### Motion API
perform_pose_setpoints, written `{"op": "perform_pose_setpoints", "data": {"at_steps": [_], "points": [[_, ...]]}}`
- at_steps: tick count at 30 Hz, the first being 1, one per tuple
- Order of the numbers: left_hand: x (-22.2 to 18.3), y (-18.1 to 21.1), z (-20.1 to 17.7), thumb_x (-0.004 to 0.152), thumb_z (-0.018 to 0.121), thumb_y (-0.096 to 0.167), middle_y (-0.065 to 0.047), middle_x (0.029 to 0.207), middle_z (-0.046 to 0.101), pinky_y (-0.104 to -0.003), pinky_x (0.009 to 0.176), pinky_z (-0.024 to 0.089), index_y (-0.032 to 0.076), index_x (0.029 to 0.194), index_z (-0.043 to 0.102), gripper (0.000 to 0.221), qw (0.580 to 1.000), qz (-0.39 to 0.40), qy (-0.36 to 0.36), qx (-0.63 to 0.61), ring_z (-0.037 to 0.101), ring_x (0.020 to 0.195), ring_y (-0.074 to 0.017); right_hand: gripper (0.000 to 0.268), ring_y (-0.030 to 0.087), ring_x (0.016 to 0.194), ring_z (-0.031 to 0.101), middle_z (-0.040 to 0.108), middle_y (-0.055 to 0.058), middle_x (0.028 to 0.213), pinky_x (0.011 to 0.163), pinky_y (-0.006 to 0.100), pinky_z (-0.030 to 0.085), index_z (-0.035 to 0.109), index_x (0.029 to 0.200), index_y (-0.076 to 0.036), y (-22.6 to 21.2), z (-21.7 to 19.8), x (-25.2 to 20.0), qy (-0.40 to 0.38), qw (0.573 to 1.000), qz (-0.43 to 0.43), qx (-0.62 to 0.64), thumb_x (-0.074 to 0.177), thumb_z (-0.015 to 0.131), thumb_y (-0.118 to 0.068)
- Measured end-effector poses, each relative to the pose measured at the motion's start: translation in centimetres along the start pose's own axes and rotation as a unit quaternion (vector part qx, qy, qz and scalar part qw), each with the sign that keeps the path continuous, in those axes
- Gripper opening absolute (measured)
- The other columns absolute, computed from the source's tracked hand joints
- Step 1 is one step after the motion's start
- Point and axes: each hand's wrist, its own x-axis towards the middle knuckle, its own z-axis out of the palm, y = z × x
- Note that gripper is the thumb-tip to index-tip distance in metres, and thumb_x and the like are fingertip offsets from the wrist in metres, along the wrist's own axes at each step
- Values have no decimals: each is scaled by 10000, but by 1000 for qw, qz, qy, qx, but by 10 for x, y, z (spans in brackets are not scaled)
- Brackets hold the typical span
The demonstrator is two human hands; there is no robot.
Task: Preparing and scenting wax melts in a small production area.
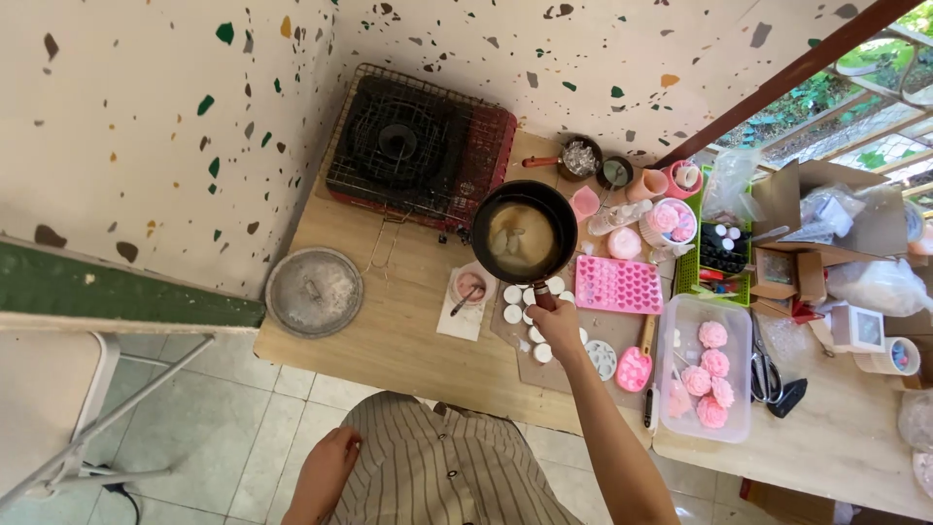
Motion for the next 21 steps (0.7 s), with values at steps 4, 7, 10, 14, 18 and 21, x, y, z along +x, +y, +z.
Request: {"op": "perform_pose_setpoints", "data": {"at_steps": [4, 7, 10, 14, 18, 21], "points": [[-10, 0, 18, 906, 619, 154, -97, 982, 705, -423, 835, 542, 97, 990, 662, 110, 1000, 5, 13, 1, 675, 955, -316, 167, 99, 505, 496, 589, 18, 580, 467, 308, 373, 658, 689, 10, 11, -7, -4, -2, 1000, -4, -21, 736, 730, -134], [-15, 1, 29, 893, 625, 152, -101, 983, 704, -431, 830, 540, 95, 980, 666, 112, 999, 14, 41, -4, 670, 959, -327, 183, 103, 510, 501, 586, 26, 581, 476, 310, 384, 653, 690, 23, 18, -10, -1, -4, 999, -18, -35, 741, 733, -133], [-22, 6, 35, 889, 629, 150, -107, 985, 701, -435, 828, 540, 90, 982, 670, 118, 998, 10, 54, -10, 668, 955, -333, 174, 103, 515, 510, 590, 29, 583, 482, 313, 394, 666, 707, 20, 19, -13, -3, 2, 998, -32, -54, 746, 726, -139], [-30, 13, 37, 902, 623, 152, -108, 988, 696, -423, 821, 551, 84, 995, 676, 127, 999, -22, 42, -15, 677, 933, -322, 193, 121, 521, 521, 600, 40, 586, 497, 337, 413, 687, 738, 19, 22, -15, -3, 27, 995, -32, -86, 743, 737, -168], [-37, 14, 41, 896, 621, 148, -109, 975, 692, -424, 806, 552, 80, 988, 681, 129, 998, -28, 56, -24, 678, 915, -319, 240, 138, 536, 540, 613, 62, 584, 524, 357, 449, 694, 744, 30, 35, -16, 3, 53, 989, -52, -129, 737, 756, -202], [-39, 12, 45, 888, 626, 149, -108, 962, 694, -423, 800, 553, 78, 977, 681, 126, 997, -19, 69, -29, 680, 910, -316, 250, 146, 538, 540, 611, 73, 584, 530, 364, 451, 691, 745, 36, 31, -17, -1, 52, 988, -58, -135, 742, 755, -206]]}}
